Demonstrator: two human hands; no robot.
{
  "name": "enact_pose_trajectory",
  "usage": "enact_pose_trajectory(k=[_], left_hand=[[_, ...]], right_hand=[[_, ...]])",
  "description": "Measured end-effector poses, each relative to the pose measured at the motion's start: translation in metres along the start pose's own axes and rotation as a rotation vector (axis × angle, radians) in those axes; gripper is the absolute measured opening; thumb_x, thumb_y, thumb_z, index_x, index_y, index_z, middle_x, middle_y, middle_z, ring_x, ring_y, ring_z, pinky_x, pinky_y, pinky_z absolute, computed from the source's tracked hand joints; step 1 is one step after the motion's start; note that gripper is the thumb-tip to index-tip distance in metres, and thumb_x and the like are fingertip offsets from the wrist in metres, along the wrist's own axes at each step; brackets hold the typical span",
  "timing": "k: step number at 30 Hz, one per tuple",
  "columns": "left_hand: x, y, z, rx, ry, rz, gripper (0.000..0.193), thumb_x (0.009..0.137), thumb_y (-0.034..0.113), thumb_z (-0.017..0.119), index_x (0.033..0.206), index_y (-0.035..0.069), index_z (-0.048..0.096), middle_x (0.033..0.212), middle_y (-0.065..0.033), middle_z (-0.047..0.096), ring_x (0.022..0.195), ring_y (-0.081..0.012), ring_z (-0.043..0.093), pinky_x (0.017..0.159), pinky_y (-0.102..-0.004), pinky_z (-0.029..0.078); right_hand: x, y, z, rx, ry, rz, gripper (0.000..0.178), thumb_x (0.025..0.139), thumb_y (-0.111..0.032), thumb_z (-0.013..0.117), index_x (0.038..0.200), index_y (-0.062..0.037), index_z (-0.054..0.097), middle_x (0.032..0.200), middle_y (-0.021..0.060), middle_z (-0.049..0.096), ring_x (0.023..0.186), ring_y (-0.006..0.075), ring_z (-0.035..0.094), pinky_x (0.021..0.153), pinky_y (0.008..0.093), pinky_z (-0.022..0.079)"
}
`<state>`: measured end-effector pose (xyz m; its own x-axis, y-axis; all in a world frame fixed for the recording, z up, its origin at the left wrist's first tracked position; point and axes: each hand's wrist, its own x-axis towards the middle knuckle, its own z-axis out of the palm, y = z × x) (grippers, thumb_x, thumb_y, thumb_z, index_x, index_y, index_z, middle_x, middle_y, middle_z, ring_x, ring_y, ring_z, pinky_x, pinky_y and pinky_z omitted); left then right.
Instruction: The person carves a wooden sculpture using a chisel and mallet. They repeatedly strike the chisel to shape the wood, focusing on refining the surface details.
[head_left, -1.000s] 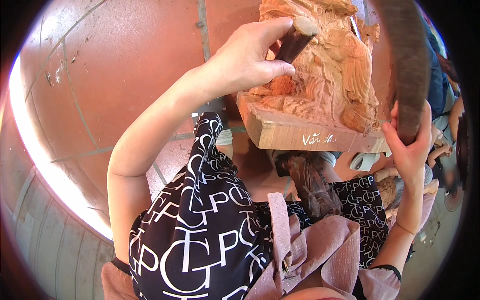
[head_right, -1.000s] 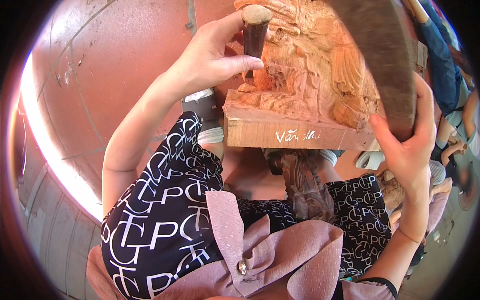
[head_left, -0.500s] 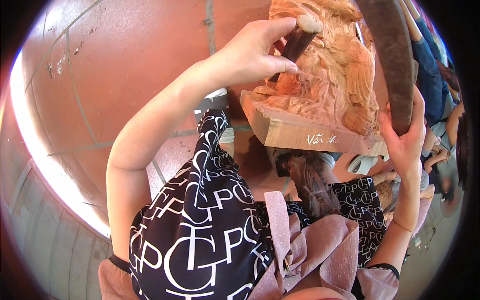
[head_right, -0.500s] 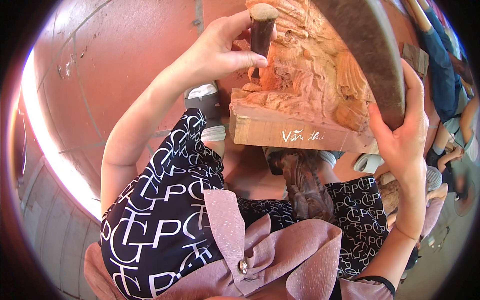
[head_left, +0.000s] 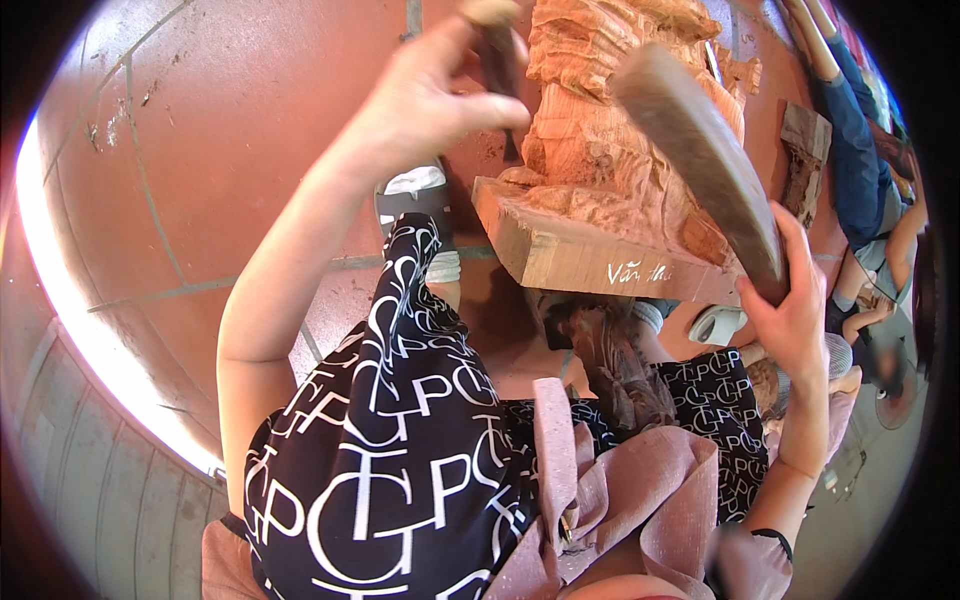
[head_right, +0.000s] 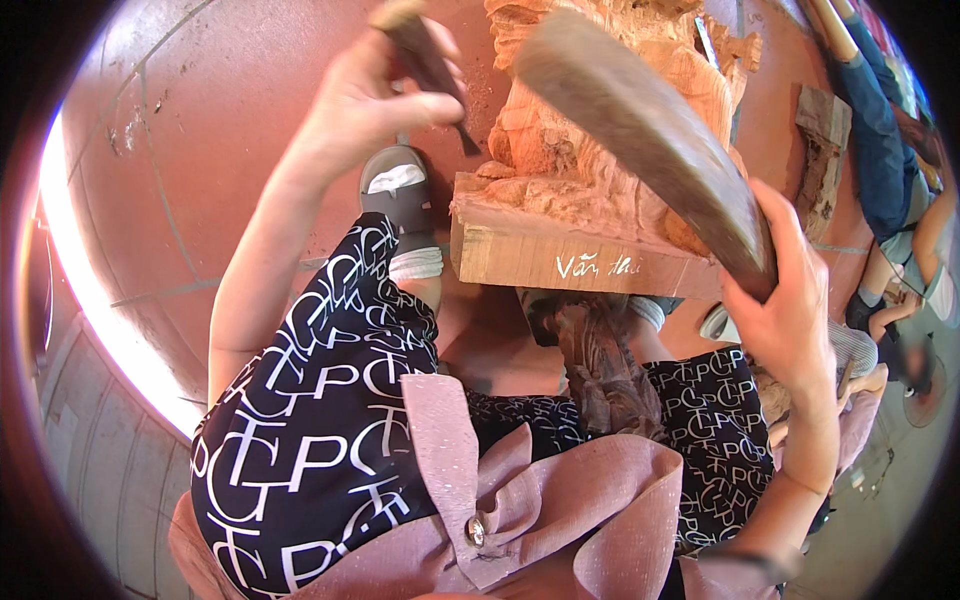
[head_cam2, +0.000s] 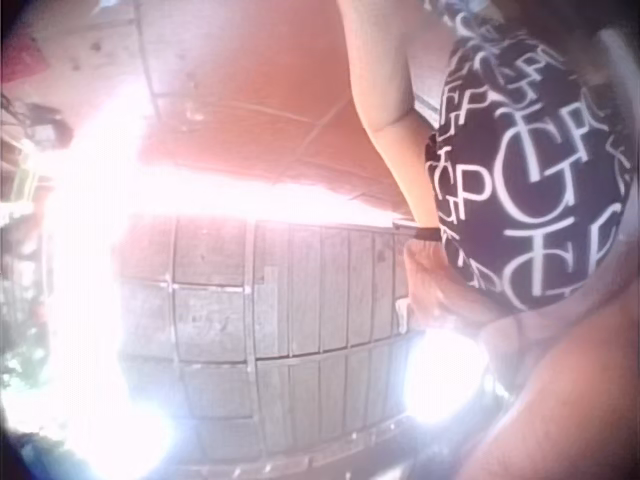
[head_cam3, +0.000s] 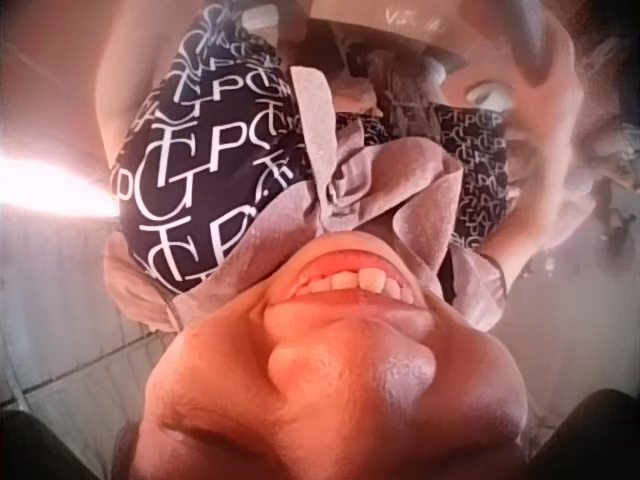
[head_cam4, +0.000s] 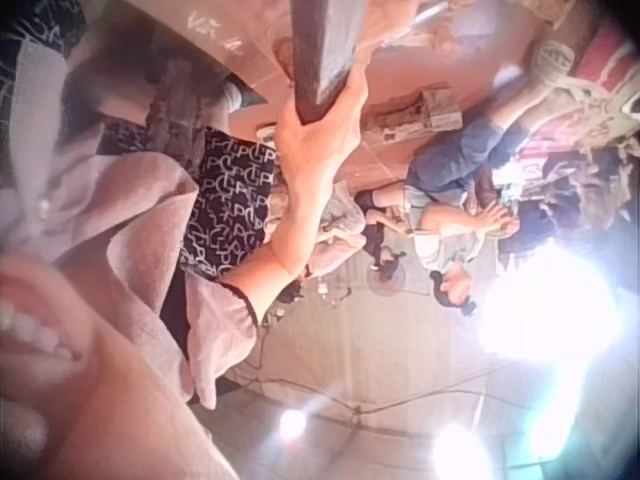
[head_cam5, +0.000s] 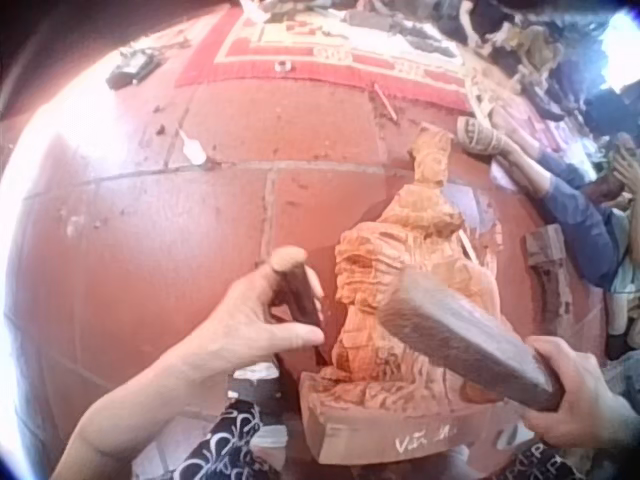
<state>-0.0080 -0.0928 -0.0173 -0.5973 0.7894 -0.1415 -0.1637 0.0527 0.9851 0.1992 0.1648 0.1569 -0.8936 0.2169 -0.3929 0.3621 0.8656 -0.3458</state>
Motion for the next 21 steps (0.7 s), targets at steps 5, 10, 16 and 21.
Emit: enact_pose_trajectory(k=[5,10,16,21], left_hand=[[0.001,0.002,-0.013,-0.205,0.004,-0.044,0.043,0.078,-0.002,0.077,0.114,0.005,0.054,0.100,-0.0034,0.063,0.093,-0.0118,0.063,0.083,-0.0293,0.054],[-0.004,-0.011,0.026,-0.073,-0.038,0.003,0.040,0.077,0.003,0.077,0.113,0.004,0.059,0.100,-0.0027,0.065,0.094,-0.0108,0.064,0.081,-0.0286,0.055],[-0.004,0.016,-0.005,-0.109,0.265,0.256,0.042,0.077,-0.010,0.073,0.110,0.005,0.051,0.100,-0.0064,0.064,0.094,-0.0144,0.065,0.083,-0.0295,0.055],[-0.016,0.018,0.006,-0.024,0.037,0.036,0.036,0.079,-0.005,0.073,0.109,0.007,0.058,0.099,-0.0035,0.068,0.097,-0.0138,0.067,0.086,-0.0279,0.055]], right_hand=[[-0.027,0.007,0.010,0.424,-0.150,0.367,0.053,0.072,0.001,0.063,0.124,-0.0042,0.052,0.079,-0.0011,0.053,0.070,0.0062,0.051,0.063,0.0239,0.045],[-0.024,0.013,0.015,0.443,-0.142,0.341,0.048,0.071,0.000,0.064,0.118,-0.0026,0.053,0.079,-0.0008,0.053,0.070,0.0073,0.050,0.064,0.0228,0.043],[-0.022,0.022,0.029,0.495,-0.084,0.304,0.045,0.071,-0.002,0.064,0.115,-0.0019,0.053,0.081,0.0008,0.057,0.073,0.0089,0.053,0.066,0.0243,0.044],[-0.021,0.021,0.027,0.546,-0.111,0.374,0.043,0.070,-0.006,0.066,0.111,-0.0016,0.054,0.081,0.0011,0.059,0.072,0.0091,0.053,0.066,0.0244,0.045]])
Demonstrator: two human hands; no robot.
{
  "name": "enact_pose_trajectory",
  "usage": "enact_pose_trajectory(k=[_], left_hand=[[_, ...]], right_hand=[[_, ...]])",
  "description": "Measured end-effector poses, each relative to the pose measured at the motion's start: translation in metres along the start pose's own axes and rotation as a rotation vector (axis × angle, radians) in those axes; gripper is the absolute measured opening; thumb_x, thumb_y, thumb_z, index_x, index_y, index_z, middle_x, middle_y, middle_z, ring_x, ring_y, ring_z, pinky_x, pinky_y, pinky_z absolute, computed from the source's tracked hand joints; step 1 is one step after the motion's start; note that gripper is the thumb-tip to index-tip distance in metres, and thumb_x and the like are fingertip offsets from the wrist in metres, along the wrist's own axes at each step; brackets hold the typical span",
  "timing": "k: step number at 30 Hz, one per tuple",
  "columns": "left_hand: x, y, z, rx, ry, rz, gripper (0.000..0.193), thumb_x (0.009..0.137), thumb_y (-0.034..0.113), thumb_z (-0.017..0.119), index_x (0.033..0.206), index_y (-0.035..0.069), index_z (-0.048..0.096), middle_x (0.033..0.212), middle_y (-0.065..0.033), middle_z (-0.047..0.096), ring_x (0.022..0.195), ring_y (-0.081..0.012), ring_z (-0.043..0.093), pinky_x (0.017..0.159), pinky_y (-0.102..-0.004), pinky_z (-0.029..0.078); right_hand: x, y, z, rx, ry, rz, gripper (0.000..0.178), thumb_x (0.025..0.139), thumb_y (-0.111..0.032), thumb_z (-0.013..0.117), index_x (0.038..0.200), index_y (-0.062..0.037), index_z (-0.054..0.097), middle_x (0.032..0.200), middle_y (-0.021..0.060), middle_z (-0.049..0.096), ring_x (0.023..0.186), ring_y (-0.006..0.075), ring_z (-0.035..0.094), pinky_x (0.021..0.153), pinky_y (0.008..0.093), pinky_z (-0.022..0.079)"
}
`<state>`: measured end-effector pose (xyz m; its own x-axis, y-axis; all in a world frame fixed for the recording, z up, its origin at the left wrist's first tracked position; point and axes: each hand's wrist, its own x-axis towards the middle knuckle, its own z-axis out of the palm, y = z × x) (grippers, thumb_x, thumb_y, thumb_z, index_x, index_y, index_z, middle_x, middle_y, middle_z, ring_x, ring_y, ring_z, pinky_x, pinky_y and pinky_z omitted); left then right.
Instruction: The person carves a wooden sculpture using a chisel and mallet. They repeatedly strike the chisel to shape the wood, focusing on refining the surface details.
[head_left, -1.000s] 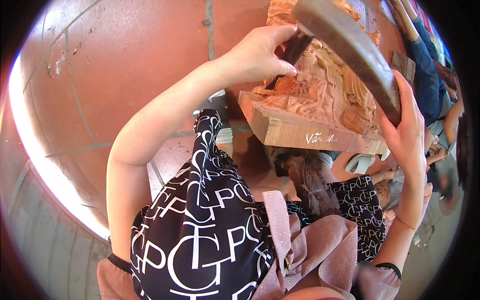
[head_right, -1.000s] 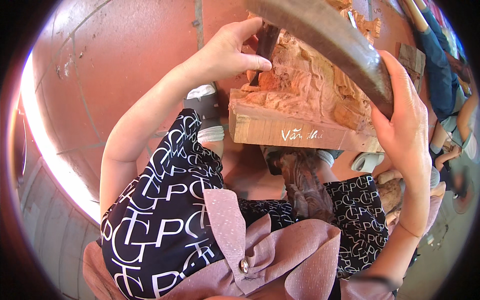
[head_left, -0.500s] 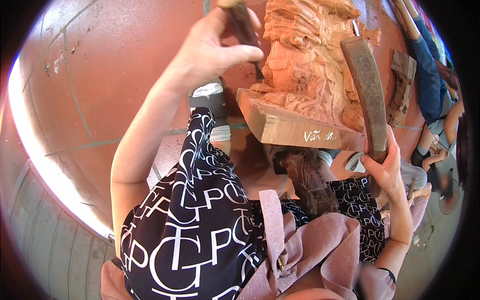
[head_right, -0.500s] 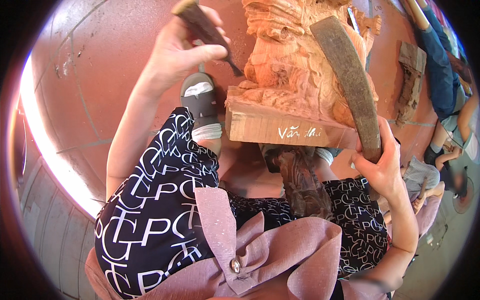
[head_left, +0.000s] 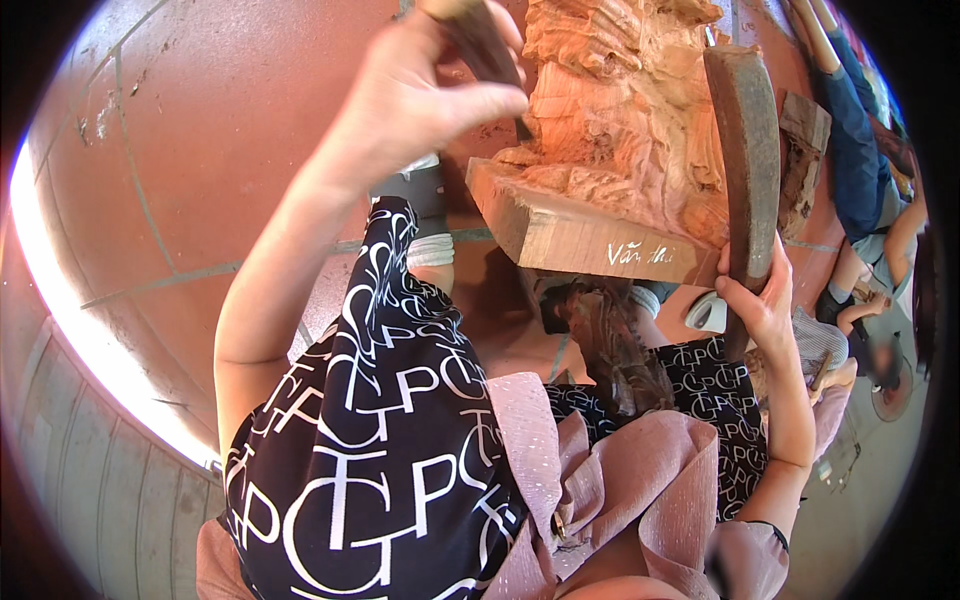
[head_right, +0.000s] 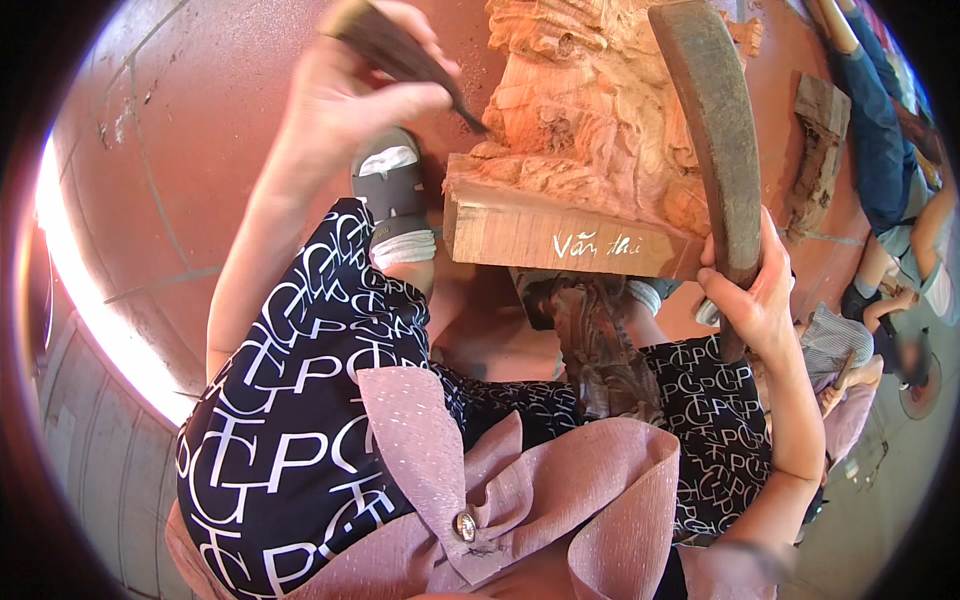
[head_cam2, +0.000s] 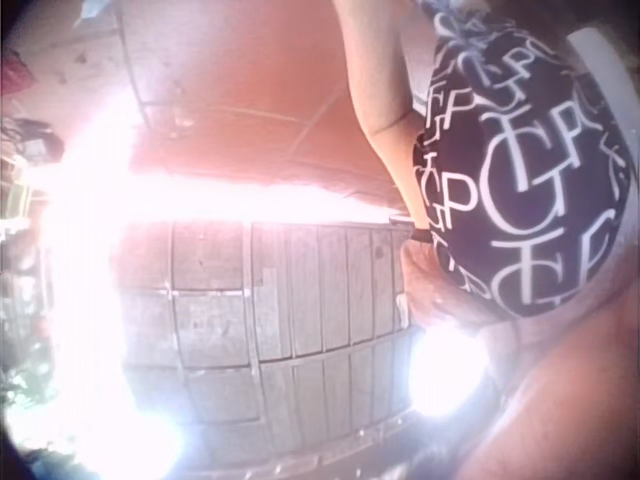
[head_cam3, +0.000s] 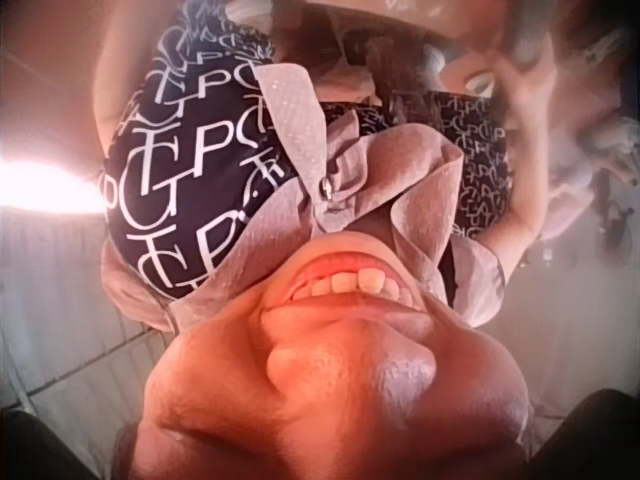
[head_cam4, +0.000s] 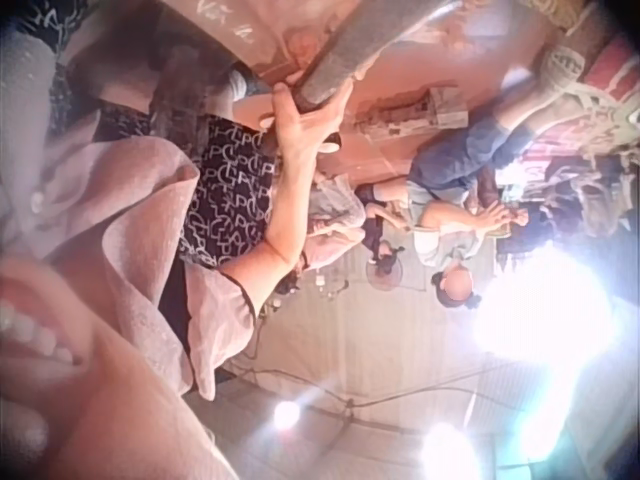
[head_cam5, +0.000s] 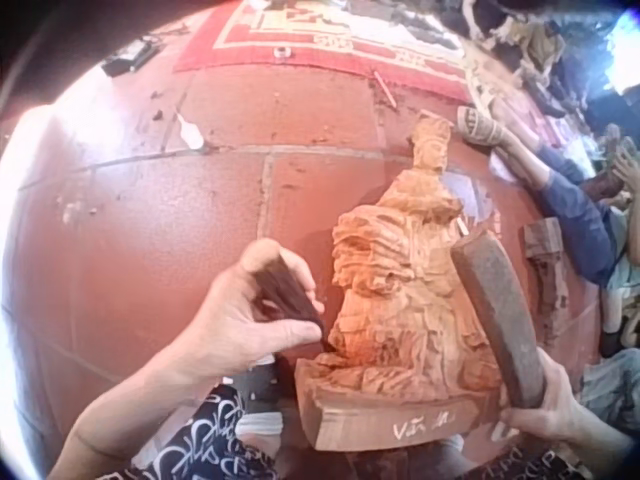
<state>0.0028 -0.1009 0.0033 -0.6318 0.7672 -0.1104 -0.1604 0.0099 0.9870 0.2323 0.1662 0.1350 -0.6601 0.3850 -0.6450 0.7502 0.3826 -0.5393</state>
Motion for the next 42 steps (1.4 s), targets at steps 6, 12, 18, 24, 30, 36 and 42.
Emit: enact_pose_trajectory(k=[6,12,18,24,30,36,42], left_hand=[[-0.006,-0.018,0.013,0.012,0.020,-0.013,0.037,0.079,-0.005,0.075,0.109,0.008,0.057,0.100,-0.0042,0.068,0.095,-0.0132,0.068,0.085,-0.0273,0.055],[0.000,-0.002,-0.006,-0.220,0.103,0.009,0.035,0.077,-0.006,0.071,0.106,0.005,0.054,0.096,-0.0051,0.066,0.090,-0.0117,0.065,0.081,-0.0281,0.055],[0.010,0.002,0.018,0.040,-0.149,0.054,0.022,0.073,-0.007,0.061,0.092,0.005,0.058,0.084,0.0001,0.061,0.081,-0.0093,0.062,0.074,-0.0263,0.051],[0.021,0.007,0.042,0.321,-0.298,0.240,0.032,0.076,-0.005,0.071,0.103,0.006,0.058,0.087,-0.0022,0.061,0.080,-0.0114,0.061,0.071,-0.0287,0.051],[0.033,0.009,0.033,0.230,-0.133,0.194,0.038,0.077,-0.004,0.073,0.111,0.005,0.058,0.092,-0.0020,0.066,0.085,-0.0107,0.065,0.076,-0.0289,0.053],[0.025,0.003,0.033,-0.103,-0.173,-0.065,0.041,0.082,0.003,0.073,0.116,0.002,0.050,0.093,-0.0031,0.063,0.086,-0.0112,0.062,0.077,-0.0265,0.052],[-0.008,-0.010,0.041,-0.045,0.247,0.256,0.043,0.074,-0.002,0.080,0.109,0.003,0.056,0.093,-0.0074,0.068,0.083,-0.0117,0.069,0.071,-0.0259,0.057]], right_hand=[[0.005,0.003,-0.003,0.025,-0.047,0.005,0.039,0.070,-0.007,0.066,0.107,-0.0011,0.053,0.079,0.0015,0.059,0.070,0.0091,0.055,0.065,0.0245,0.045],[0.004,0.001,-0.001,0.100,-0.032,0.042,0.039,0.071,-0.005,0.064,0.107,-0.0001,0.052,0.079,0.0032,0.060,0.068,0.0107,0.058,0.063,0.0263,0.049],[0.007,0.003,-0.002,0.134,-0.051,0.046,0.038,0.072,-0.002,0.063,0.108,0.0007,0.052,0.079,0.0038,0.060,0.067,0.0113,0.059,0.063,0.0266,0.049],[0.006,0.001,-0.001,0.178,-0.044,0.078,0.038,0.073,-0.002,0.063,0.110,0.0018,0.051,0.078,0.0047,0.060,0.066,0.0120,0.059,0.061,0.0267,0.050],[0.006,0.001,-0.001,0.185,-0.036,0.076,0.039,0.074,0.000,0.063,0.111,0.0024,0.051,0.078,0.0058,0.062,0.065,0.0122,0.060,0.059,0.0269,0.050],[0.007,0.003,-0.001,0.209,-0.038,0.079,0.037,0.074,0.000,0.063,0.109,0.0024,0.051,0.079,0.0062,0.062,0.065,0.0121,0.060,0.060,0.0269,0.050],[0.008,0.005,-0.001,0.247,-0.045,0.069,0.035,0.074,0.000,0.063,0.107,0.0022,0.051,0.080,0.0060,0.062,0.065,0.0123,0.060,0.061,0.0272,0.050]])
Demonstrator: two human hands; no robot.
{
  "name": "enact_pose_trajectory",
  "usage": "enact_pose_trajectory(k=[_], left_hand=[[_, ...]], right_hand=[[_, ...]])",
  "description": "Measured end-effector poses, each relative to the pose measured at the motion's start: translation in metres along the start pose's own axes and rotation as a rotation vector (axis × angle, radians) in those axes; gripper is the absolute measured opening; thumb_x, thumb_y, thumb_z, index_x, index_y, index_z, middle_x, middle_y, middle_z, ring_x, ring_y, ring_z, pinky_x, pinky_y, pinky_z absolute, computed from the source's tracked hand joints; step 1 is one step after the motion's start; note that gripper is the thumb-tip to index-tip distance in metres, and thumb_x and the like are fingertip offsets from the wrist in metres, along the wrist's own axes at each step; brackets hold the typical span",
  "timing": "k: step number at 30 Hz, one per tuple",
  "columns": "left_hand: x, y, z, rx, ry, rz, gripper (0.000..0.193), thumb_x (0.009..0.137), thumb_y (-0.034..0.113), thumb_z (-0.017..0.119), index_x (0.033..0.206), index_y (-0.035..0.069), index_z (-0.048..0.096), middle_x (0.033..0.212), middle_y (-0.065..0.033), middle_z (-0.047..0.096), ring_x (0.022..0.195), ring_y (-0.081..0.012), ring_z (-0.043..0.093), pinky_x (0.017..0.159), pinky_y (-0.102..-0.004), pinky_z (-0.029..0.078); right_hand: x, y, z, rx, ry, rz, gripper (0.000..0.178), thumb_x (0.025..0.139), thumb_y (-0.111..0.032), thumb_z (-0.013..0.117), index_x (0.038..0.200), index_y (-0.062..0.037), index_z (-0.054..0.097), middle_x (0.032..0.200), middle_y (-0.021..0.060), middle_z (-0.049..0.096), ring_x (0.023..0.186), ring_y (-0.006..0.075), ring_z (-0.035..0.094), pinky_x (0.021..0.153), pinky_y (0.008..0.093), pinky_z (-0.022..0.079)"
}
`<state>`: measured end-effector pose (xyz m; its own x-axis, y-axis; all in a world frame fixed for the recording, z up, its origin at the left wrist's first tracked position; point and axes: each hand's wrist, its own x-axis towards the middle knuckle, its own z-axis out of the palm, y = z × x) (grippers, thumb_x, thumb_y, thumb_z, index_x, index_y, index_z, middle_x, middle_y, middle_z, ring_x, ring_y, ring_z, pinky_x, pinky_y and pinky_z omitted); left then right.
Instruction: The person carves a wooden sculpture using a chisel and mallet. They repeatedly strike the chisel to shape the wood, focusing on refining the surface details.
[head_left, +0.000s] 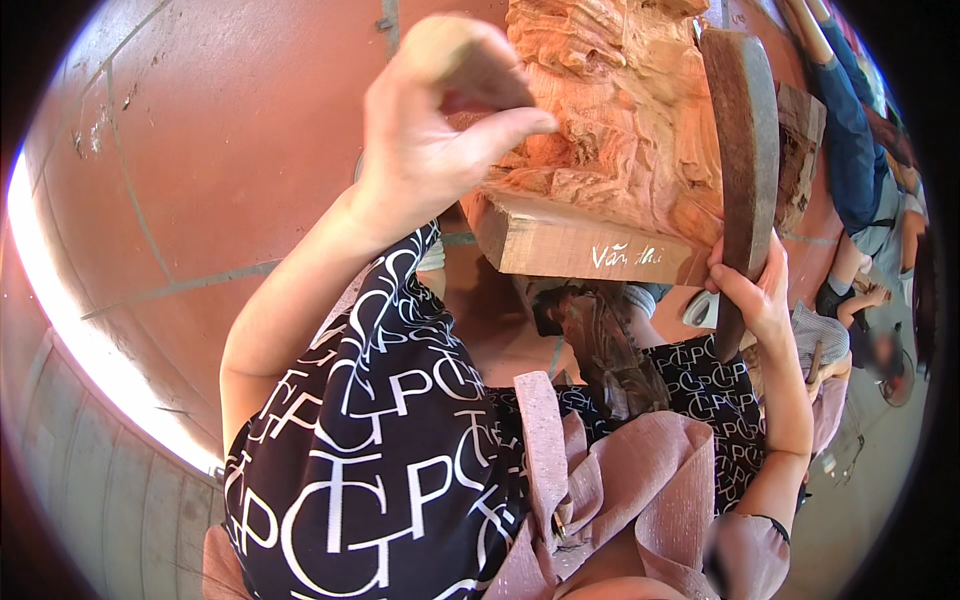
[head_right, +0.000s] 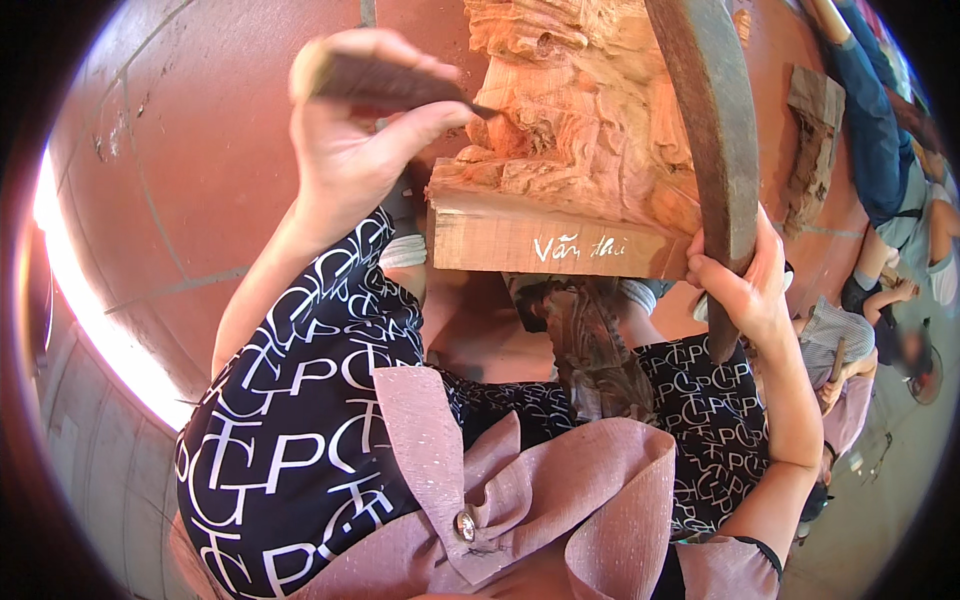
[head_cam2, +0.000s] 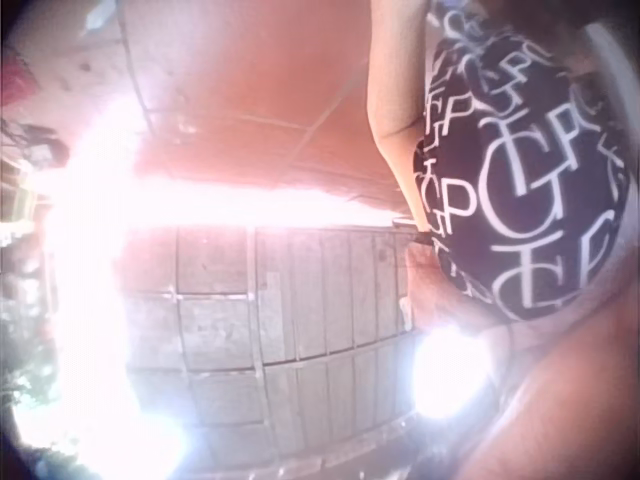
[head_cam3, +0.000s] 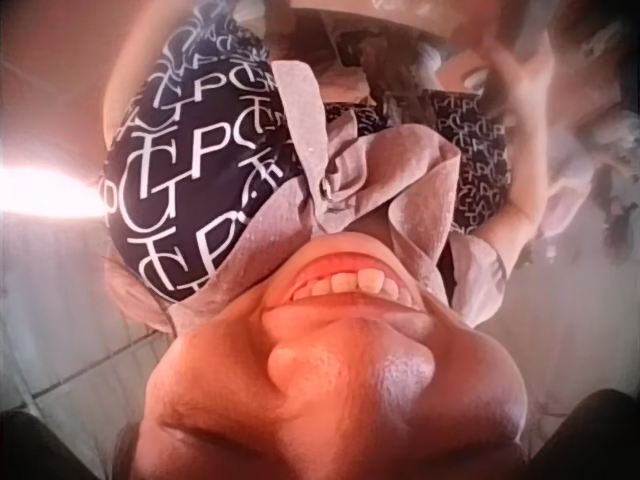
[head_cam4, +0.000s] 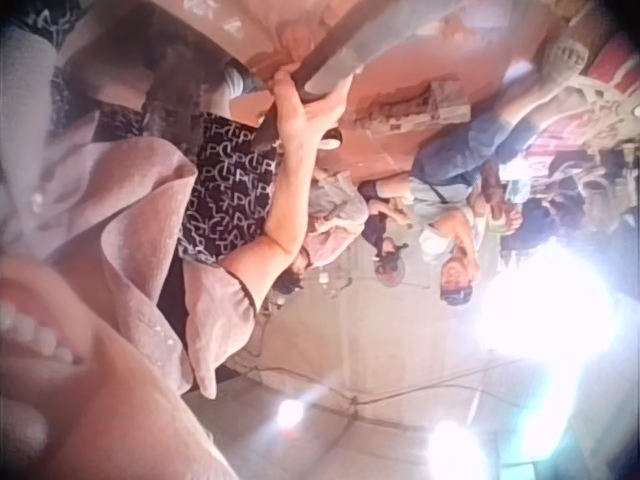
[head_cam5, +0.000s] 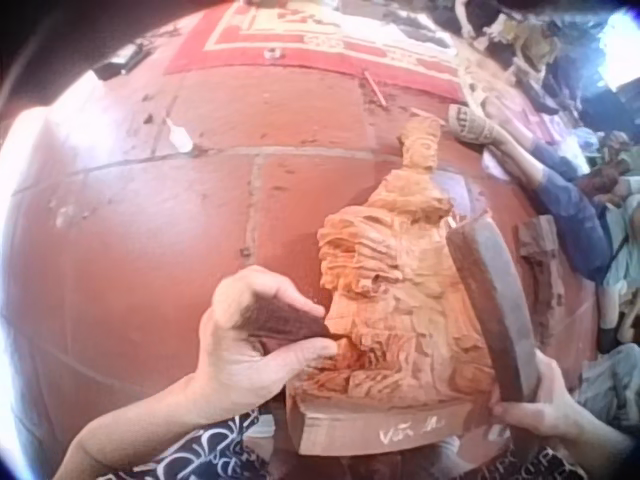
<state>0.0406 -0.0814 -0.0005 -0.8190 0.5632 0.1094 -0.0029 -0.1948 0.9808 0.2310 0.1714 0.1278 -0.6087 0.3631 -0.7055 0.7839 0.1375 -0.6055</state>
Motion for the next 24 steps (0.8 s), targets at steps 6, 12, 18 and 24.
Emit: enact_pose_trajectory(k=[6,12,18,24], left_hand=[[-0.012,0.010,0.000,-0.048,-0.165,-0.132,0.044,0.076,-0.010,0.077,0.109,0.002,0.052,0.099,-0.0108,0.066,0.094,-0.0179,0.069,0.082,-0.0289,0.059],[-0.007,0.000,-0.007,-0.054,0.003,-0.082,0.036,0.078,-0.005,0.078,0.105,0.004,0.056,0.086,-0.0048,0.067,0.079,-0.0097,0.067,0.071,-0.0231,0.057],[-0.016,0.008,-0.007,-0.180,-0.028,-0.205,0.040,0.076,-0.007,0.079,0.106,0.004,0.056,0.096,-0.0043,0.064,0.085,-0.0110,0.067,0.074,-0.0231,0.057],[-0.005,0.005,-0.006,-0.156,-0.048,-0.228,0.038,0.077,-0.005,0.079,0.108,0.001,0.058,0.096,-0.0060,0.067,0.084,-0.0114,0.068,0.076,-0.0237,0.057]], right_hand=[[0.001,-0.003,-0.001,-0.017,-0.003,0.022,0.036,0.074,-0.002,0.063,0.107,0.0026,0.050,0.079,0.0065,0.062,0.065,0.0128,0.060,0.060,0.0276,0.050],[0.002,0.000,0.000,0.008,0.008,0.000,0.038,0.073,-0.002,0.062,0.108,0.0028,0.049,0.078,0.0067,0.061,0.064,0.0129,0.060,0.058,0.0282,0.050],[0.001,-0.001,0.002,0.019,0.020,0.001,0.039,0.072,-0.001,0.062,0.108,0.0028,0.049,0.077,0.0069,0.061,0.063,0.0129,0.059,0.058,0.0279,0.049],[0.002,-0.002,0.002,0.029,0.014,0.010,0.038,0.072,-0.002,0.062,0.108,0.0021,0.049,0.077,0.0066,0.060,0.063,0.0124,0.059,0.058,0.0272,0.049]])
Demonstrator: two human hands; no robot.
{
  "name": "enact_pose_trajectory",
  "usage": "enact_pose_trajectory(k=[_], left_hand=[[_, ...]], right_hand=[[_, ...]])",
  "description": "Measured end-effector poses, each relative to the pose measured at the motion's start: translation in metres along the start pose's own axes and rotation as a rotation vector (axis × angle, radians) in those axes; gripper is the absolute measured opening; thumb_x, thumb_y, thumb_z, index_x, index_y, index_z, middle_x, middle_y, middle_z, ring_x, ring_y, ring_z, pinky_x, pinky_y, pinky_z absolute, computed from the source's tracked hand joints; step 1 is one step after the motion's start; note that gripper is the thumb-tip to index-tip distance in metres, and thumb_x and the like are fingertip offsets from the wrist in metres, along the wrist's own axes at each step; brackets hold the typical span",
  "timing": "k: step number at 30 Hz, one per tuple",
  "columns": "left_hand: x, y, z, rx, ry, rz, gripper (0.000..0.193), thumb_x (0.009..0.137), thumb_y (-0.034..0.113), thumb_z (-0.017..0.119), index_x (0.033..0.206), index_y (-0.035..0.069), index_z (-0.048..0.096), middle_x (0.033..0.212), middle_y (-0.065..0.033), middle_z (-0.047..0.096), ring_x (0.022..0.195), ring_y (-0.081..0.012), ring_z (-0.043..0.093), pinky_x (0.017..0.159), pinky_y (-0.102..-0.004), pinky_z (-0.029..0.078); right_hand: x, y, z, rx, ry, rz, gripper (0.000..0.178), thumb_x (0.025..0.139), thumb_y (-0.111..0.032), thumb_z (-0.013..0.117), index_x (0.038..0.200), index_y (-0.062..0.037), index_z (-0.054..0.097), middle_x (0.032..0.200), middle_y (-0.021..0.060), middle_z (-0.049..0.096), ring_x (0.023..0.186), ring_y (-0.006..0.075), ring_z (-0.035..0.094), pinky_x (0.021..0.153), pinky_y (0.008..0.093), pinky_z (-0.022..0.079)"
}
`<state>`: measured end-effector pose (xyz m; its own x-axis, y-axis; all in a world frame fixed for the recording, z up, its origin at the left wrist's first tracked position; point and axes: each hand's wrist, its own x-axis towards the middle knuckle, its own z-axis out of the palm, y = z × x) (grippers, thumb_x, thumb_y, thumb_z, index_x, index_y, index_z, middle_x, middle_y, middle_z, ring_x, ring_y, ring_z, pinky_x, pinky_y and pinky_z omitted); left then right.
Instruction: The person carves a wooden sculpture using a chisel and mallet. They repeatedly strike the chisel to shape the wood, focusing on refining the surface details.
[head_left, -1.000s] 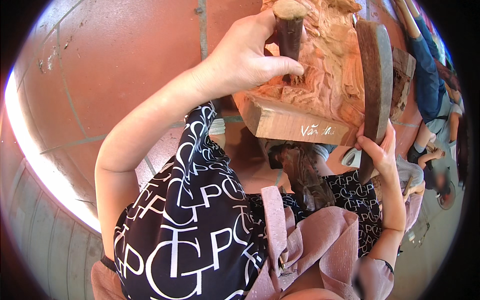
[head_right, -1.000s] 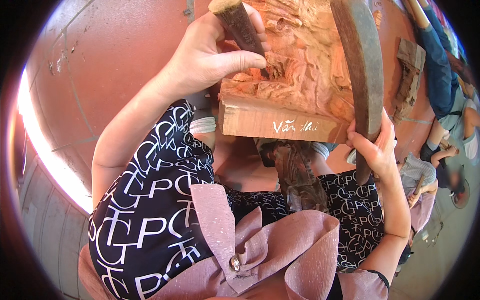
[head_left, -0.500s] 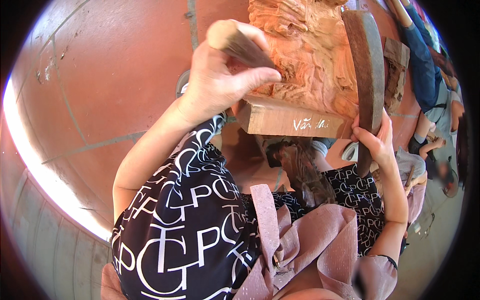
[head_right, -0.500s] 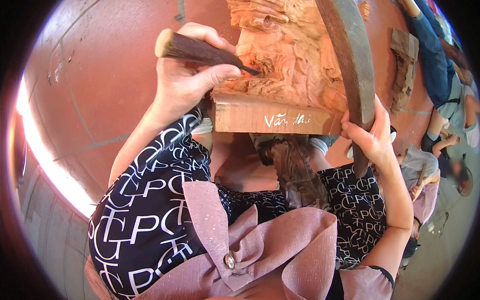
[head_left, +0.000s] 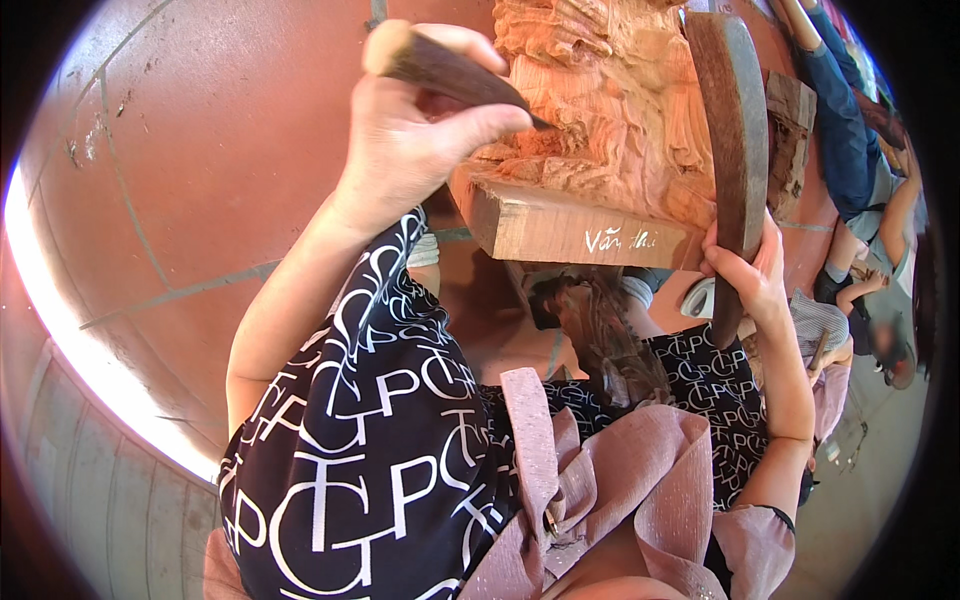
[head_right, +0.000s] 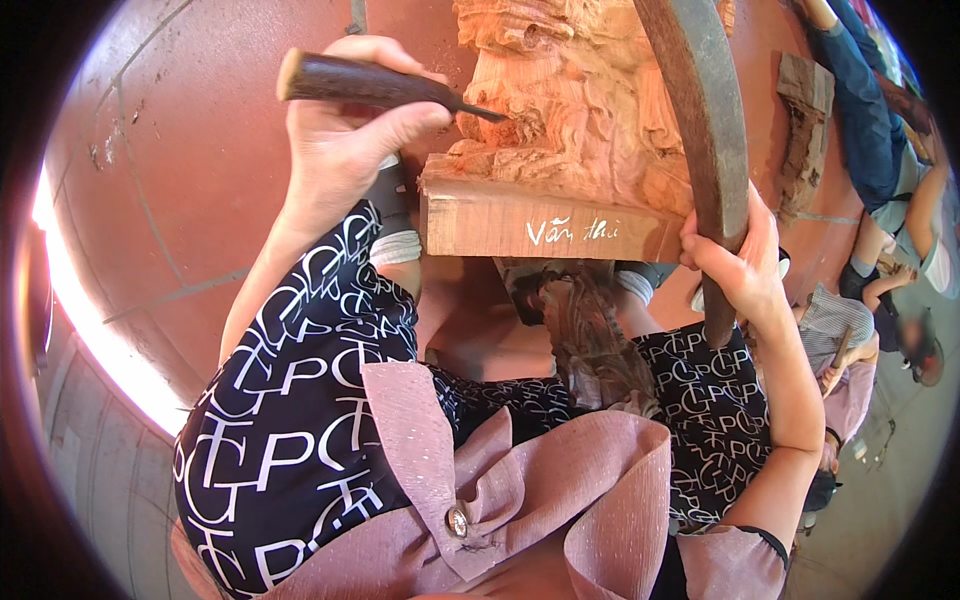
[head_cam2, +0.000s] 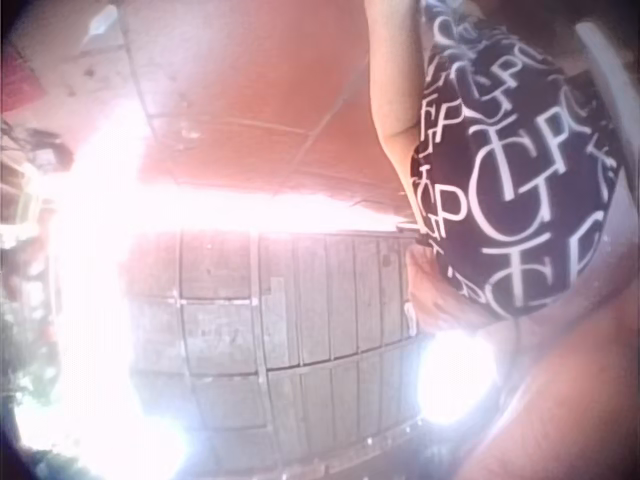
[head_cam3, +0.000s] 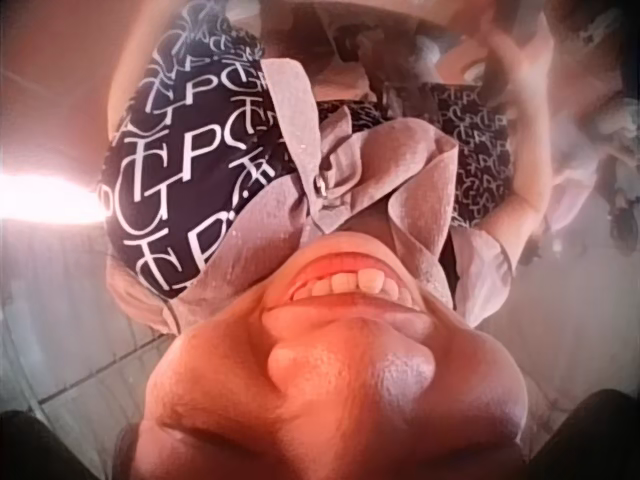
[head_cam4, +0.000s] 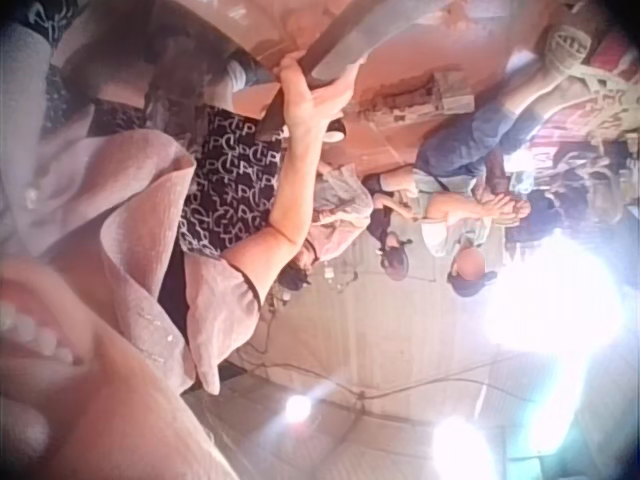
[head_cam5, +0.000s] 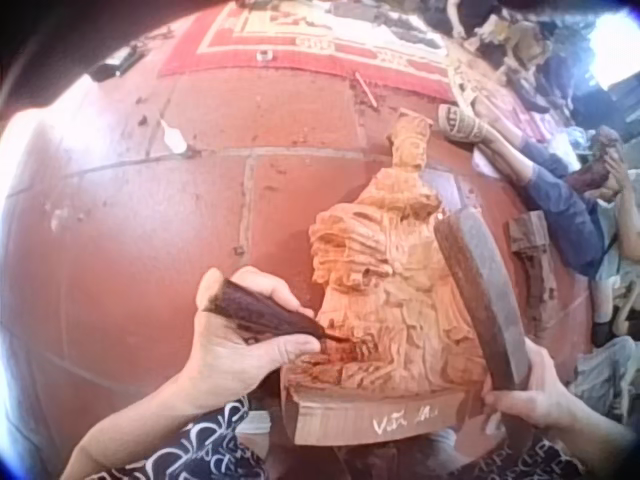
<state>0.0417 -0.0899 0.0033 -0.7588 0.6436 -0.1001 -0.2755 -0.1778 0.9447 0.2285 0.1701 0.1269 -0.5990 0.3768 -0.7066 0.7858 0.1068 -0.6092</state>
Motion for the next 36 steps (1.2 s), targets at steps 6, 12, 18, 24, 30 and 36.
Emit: enact_pose_trajectory(k=[6,12,18,24,30,36], left_hand=[[-0.010,-0.001,-0.003,0.008,-0.007,0.010,0.036,0.078,-0.006,0.078,0.106,0.001,0.057,0.096,-0.0067,0.066,0.087,-0.0116,0.067,0.079,-0.0245,0.057],[-0.008,0.000,0.002,-0.017,0.090,-0.039,0.042,0.075,-0.005,0.081,0.107,0.001,0.056,0.093,-0.0038,0.066,0.085,-0.0087,0.066,0.073,-0.0219,0.056],[0.001,-0.004,0.009,0.292,0.037,0.319,0.034,0.067,0.006,0.089,0.085,0.005,0.060,0.079,-0.0009,0.060,0.070,-0.0092,0.058,0.062,-0.0254,0.049],[-0.003,0.011,-0.003,0.517,0.146,0.309,0.035,0.069,0.013,0.088,0.077,0.008,0.054,0.073,-0.0003,0.050,0.063,-0.0133,0.047,0.055,-0.0276,0.041],[0.002,0.013,0.017,0.512,-0.148,0.461,0.028,0.068,0.005,0.084,0.079,0.008,0.058,0.075,-0.0042,0.052,0.065,-0.0174,0.053,0.057,-0.0287,0.044],[-0.009,0.018,0.020,0.624,-0.173,0.482,0.026,0.067,0.000,0.082,0.078,0.007,0.059,0.074,-0.0075,0.057,0.066,-0.0203,0.057,0.056,-0.0302,0.047]], right_hand=[[-0.001,-0.001,0.001,-0.004,0.007,0.001,0.038,0.073,-0.001,0.062,0.108,0.0021,0.049,0.077,0.0065,0.060,0.063,0.0122,0.059,0.058,0.0272,0.049],[0.001,0.003,0.000,0.001,0.003,-0.006,0.041,0.073,-0.002,0.063,0.111,0.0017,0.050,0.078,0.0065,0.061,0.064,0.0126,0.060,0.058,0.0274,0.050],[0.001,0.000,-0.001,0.002,-0.009,0.005,0.042,0.073,-0.003,0.063,0.112,0.0016,0.050,0.077,0.0064,0.061,0.064,0.0130,0.061,0.058,0.0272,0.050],[0.001,0.004,-0.003,-0.030,-0.007,-0.009,0.041,0.072,-0.005,0.063,0.111,0.0014,0.051,0.075,0.0066,0.062,0.064,0.0134,0.062,0.059,0.0273,0.050],[0.002,-0.001,-0.002,-0.025,-0.007,0.007,0.042,0.072,-0.005,0.063,0.112,0.0015,0.052,0.075,0.0065,0.062,0.063,0.0130,0.062,0.059,0.0273,0.050],[0.001,0.000,-0.003,-0.011,-0.013,0.010,0.045,0.072,-0.006,0.062,0.115,0.0021,0.051,0.076,0.0057,0.062,0.063,0.0120,0.061,0.060,0.0268,0.050]])
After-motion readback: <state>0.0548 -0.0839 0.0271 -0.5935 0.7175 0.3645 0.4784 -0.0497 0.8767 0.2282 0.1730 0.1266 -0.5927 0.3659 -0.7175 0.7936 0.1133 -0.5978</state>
